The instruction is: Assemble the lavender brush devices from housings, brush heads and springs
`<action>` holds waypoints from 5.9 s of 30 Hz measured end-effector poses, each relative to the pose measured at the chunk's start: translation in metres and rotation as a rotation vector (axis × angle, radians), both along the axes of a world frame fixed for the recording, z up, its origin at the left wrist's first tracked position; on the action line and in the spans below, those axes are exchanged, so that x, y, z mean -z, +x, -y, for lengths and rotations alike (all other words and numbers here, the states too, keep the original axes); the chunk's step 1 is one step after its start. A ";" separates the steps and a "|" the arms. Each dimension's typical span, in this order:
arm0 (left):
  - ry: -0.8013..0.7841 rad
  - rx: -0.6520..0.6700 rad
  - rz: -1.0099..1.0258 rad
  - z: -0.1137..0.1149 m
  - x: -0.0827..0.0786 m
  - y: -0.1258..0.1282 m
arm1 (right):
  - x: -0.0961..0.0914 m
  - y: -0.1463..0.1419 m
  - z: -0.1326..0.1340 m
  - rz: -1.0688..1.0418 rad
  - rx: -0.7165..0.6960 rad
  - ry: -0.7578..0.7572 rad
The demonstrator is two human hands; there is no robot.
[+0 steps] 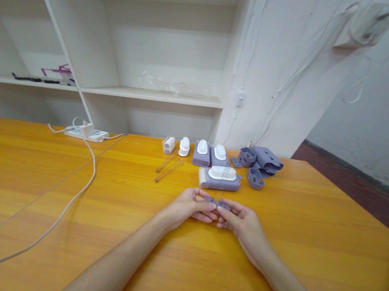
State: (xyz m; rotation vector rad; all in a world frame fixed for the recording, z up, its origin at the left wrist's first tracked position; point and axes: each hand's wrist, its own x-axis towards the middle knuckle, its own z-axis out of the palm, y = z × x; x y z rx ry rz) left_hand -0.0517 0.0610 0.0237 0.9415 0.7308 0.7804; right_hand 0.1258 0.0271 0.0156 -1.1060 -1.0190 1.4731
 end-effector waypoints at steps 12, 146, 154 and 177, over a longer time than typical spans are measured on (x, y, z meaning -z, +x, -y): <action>0.032 -0.035 0.075 0.001 0.000 0.000 | -0.003 -0.001 0.001 0.009 -0.016 0.018; 1.245 -0.441 -0.926 0.018 -0.005 0.004 | -0.023 0.021 0.015 0.028 0.341 0.598; 0.850 -0.523 -0.668 0.018 -0.005 0.008 | -0.020 0.027 0.001 -0.211 0.340 0.113; 0.332 -0.115 -0.095 0.004 -0.012 0.003 | -0.013 -0.003 0.015 0.026 0.094 0.134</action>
